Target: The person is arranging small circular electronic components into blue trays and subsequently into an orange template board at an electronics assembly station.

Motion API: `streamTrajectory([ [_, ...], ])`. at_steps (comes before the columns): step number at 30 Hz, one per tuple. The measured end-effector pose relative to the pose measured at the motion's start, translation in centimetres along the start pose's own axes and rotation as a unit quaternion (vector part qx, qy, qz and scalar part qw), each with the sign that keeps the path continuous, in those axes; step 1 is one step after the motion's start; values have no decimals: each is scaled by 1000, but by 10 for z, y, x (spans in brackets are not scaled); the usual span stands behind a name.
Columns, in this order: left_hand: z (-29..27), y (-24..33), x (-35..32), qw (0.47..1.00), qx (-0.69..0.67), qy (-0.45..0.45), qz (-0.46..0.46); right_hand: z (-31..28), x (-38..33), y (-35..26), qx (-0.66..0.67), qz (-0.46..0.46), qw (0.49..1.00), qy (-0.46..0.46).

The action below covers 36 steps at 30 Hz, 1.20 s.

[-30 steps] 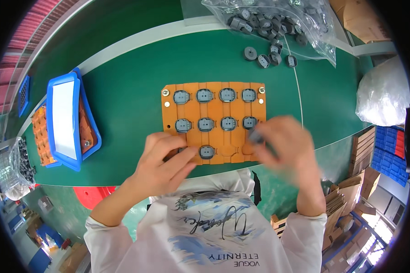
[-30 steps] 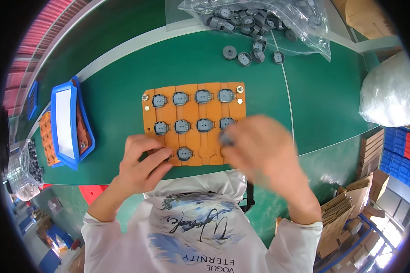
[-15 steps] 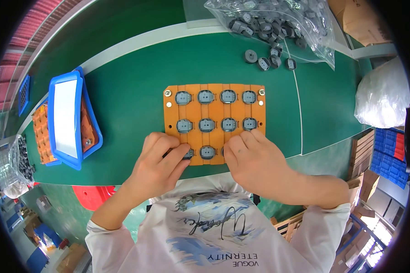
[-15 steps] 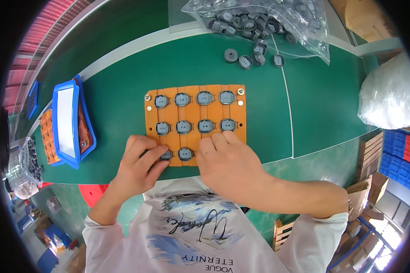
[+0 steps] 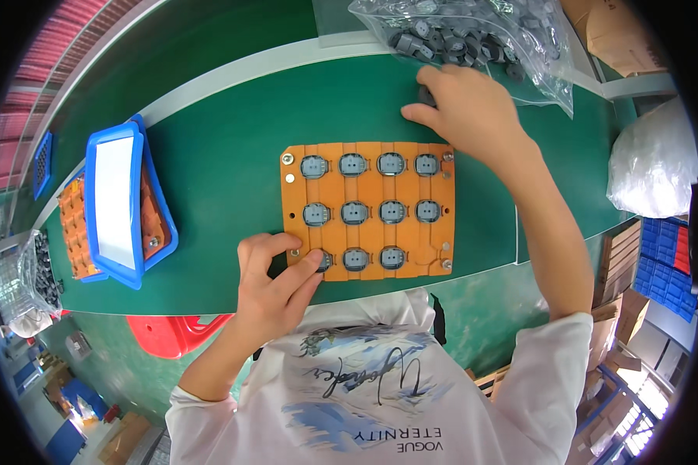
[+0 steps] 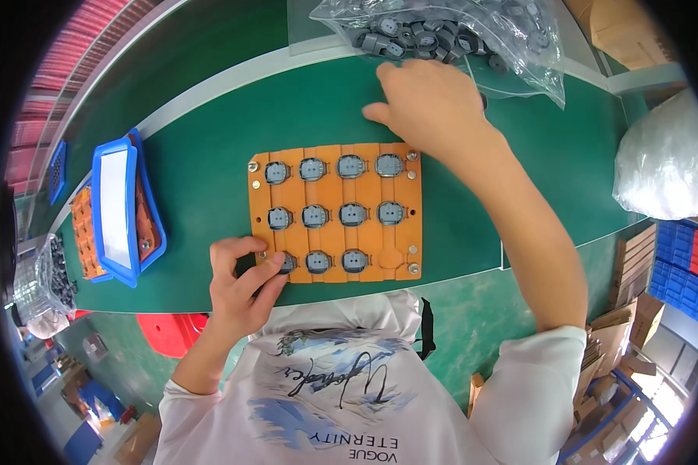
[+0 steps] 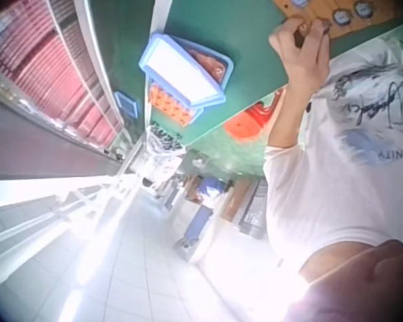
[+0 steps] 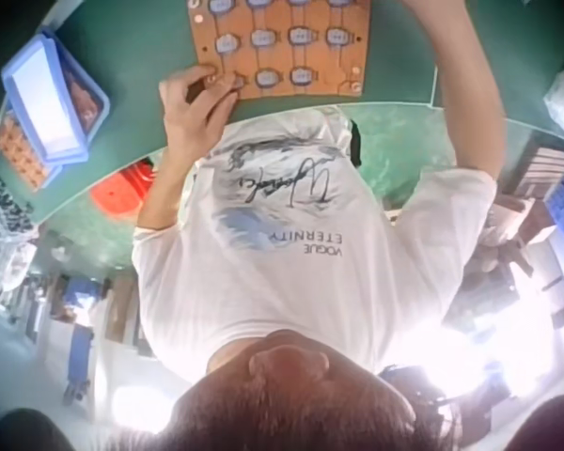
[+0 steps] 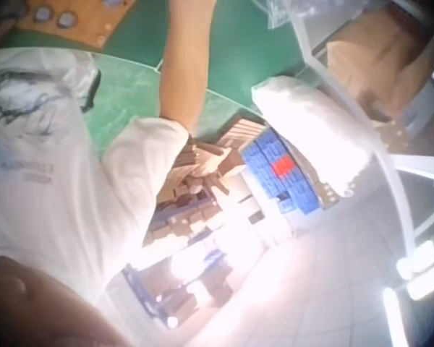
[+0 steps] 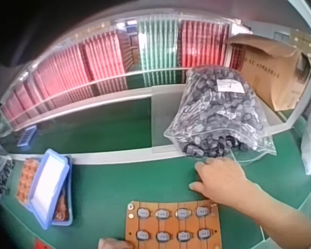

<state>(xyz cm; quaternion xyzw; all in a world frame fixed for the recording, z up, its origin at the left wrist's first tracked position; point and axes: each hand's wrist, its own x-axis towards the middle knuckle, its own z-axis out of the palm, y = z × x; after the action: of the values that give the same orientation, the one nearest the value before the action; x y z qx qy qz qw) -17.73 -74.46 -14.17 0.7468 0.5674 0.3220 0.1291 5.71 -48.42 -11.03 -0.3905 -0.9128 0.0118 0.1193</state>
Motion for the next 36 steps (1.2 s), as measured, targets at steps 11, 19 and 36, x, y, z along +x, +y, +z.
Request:
streamTrajectory([
  [11, 6, 5, -3, 994, -62, 2, -87, -41, -122, -48, 450, 121, 883, -58],
  [19, 4, 3, -6, 997, -13, -13, -78, 6, -177, -79, 293, 26, 952, 91],
  [36, 6, 1, -5, 998, -17, -1, -64, -23, -147, -71, 269, -23, 963, -10],
])
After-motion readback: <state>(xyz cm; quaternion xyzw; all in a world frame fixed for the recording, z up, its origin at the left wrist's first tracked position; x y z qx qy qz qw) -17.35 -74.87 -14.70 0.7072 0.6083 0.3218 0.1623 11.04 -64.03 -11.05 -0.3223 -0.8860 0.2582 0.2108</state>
